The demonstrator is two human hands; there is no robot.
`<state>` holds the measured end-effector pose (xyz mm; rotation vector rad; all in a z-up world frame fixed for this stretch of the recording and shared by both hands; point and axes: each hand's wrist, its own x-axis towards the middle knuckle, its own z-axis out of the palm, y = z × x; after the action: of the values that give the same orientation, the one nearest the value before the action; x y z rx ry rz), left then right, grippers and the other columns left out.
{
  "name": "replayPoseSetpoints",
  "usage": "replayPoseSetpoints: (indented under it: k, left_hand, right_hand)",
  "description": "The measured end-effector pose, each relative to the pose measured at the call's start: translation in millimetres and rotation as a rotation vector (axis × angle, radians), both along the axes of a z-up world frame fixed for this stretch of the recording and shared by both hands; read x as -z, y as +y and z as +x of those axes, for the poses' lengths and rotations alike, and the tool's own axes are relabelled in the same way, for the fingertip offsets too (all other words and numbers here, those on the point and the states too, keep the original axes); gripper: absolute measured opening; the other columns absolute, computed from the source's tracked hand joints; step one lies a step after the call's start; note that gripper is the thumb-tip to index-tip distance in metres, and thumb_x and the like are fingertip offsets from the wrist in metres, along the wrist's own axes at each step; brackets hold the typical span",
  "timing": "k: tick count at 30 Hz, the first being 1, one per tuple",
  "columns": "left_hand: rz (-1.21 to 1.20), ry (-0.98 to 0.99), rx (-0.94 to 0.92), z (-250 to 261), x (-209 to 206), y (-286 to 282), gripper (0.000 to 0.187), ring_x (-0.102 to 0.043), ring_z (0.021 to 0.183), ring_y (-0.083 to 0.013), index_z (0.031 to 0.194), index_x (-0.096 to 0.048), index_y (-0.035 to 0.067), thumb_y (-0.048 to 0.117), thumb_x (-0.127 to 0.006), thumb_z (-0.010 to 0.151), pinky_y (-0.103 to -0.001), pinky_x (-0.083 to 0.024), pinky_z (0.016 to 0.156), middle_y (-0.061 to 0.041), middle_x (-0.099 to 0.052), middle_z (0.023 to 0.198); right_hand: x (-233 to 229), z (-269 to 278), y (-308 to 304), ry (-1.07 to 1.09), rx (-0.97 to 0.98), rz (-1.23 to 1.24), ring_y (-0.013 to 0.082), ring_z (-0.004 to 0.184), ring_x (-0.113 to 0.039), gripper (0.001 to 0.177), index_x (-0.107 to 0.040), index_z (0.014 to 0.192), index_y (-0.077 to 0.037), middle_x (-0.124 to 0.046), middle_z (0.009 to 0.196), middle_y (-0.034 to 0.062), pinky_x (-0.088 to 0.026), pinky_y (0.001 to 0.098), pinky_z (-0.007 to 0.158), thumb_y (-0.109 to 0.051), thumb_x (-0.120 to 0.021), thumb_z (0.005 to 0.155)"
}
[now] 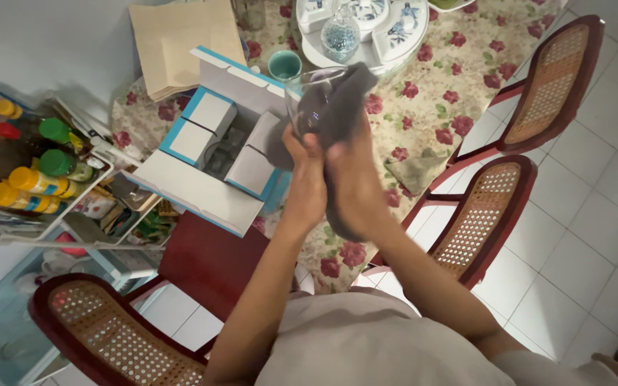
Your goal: The person removes wine glasses from a blue and white box and wipes each glass with a gray cloth, then switches to a beige paper towel to continue wiping. The glasses are placed on a floral tablecloth after cleaning.
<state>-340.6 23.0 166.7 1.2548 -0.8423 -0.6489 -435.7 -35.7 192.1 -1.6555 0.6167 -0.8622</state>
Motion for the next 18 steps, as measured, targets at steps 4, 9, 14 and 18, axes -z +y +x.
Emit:
replayPoseSetpoints:
  k: [4, 9, 14, 18]
  left_hand:
    - [0.014, -0.080, -0.037, -10, -12, -2, 0.091, -0.061, 0.129, -0.0332, 0.158, -0.015, 0.000, 0.072, -0.020, 0.103, -0.039, -0.045, 0.108, -0.025, -0.058, 0.139]
    - [0.004, -0.140, 0.029, -8, -18, 1, 0.093, -0.068, 0.111, -0.0296, 0.154, -0.015, 0.002, 0.074, -0.035, 0.099, -0.040, -0.051, 0.098, -0.023, -0.065, 0.122]
    - [-0.175, 0.152, 0.189, 3, -2, -4, 0.085, -0.047, 0.138, -0.0247, 0.159, -0.024, 0.004, 0.068, -0.041, 0.105, -0.037, -0.036, 0.118, -0.019, -0.042, 0.151]
    - [-0.061, 0.145, 0.087, 3, 7, -18, 0.079, -0.052, 0.128, -0.0233, 0.154, -0.017, 0.007, 0.062, -0.045, 0.106, -0.036, -0.040, 0.112, -0.018, -0.048, 0.142]
  right_hand:
    - [-5, -5, 16, 0.082, 0.124, -0.562, 0.0424, 0.151, -0.023, 0.056, -0.028, 0.153, 0.011, -0.020, 0.160, 0.0358, -0.023, 0.0451, 0.124, -0.030, -0.030, 0.116]
    - [3, -1, -7, -0.220, 0.137, -0.096, 0.0306, 0.138, -0.051, 0.058, -0.037, 0.152, 0.010, -0.051, 0.149, 0.0232, -0.039, 0.0414, 0.119, -0.037, -0.033, 0.118]
    - [-7, -8, -33, -0.221, 0.116, 0.648, 0.0336, 0.075, -0.057, 0.065, -0.057, 0.139, 0.003, -0.066, 0.105, 0.0252, -0.044, 0.0458, 0.064, -0.049, -0.028, 0.112]
    - [-9, 0, -3, 0.093, 0.298, -0.086, 0.0299, 0.095, -0.057, 0.056, -0.054, 0.139, 0.003, -0.062, 0.113, 0.0215, -0.047, 0.0386, 0.084, -0.042, -0.032, 0.116]
